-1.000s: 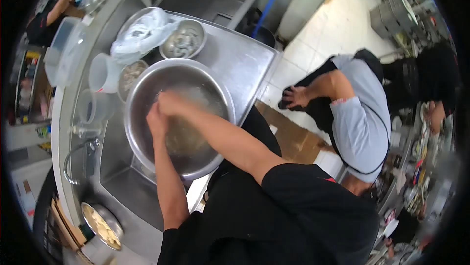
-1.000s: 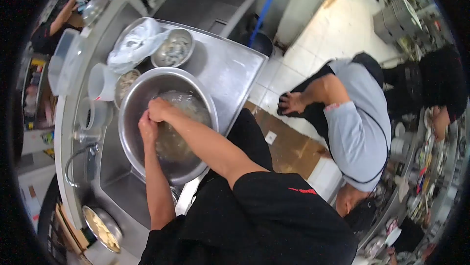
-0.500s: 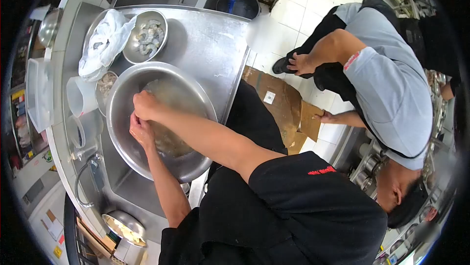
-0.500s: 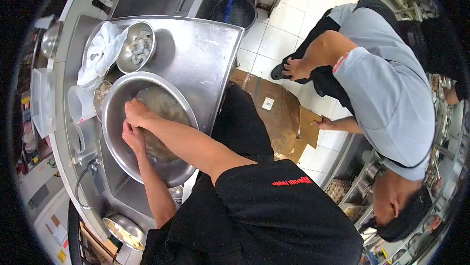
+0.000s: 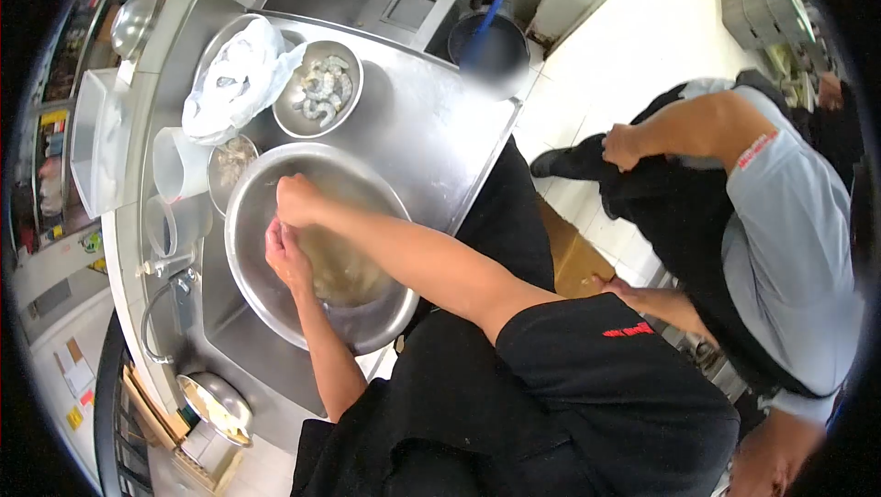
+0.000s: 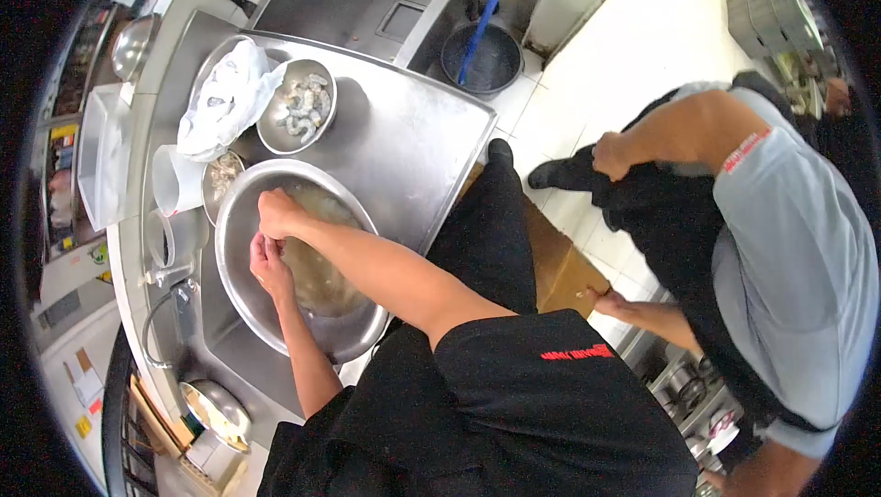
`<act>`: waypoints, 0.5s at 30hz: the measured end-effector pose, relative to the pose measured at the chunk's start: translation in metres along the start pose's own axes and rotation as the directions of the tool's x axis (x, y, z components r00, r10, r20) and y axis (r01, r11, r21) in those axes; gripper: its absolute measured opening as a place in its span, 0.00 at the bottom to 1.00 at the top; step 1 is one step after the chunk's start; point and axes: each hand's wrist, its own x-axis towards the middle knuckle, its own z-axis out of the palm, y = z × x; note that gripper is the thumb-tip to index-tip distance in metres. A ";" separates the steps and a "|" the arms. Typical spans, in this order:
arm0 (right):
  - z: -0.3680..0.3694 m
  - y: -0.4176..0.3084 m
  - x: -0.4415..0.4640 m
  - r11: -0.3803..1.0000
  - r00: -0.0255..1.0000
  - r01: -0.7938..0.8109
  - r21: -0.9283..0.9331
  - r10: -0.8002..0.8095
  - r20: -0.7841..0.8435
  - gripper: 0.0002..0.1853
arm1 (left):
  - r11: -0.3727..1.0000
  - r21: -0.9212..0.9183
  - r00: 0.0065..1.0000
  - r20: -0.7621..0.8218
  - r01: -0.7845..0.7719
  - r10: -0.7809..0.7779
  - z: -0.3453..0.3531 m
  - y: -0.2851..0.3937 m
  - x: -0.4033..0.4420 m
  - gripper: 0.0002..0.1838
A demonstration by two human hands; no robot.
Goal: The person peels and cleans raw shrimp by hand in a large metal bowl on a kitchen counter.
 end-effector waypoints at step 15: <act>-0.114 -0.029 0.002 0.935 0.688 0.050 0.352 -0.288 0.666 0.06 | 0.947 -0.254 0.761 -0.570 0.195 -0.310 0.068 0.128 -0.059 0.10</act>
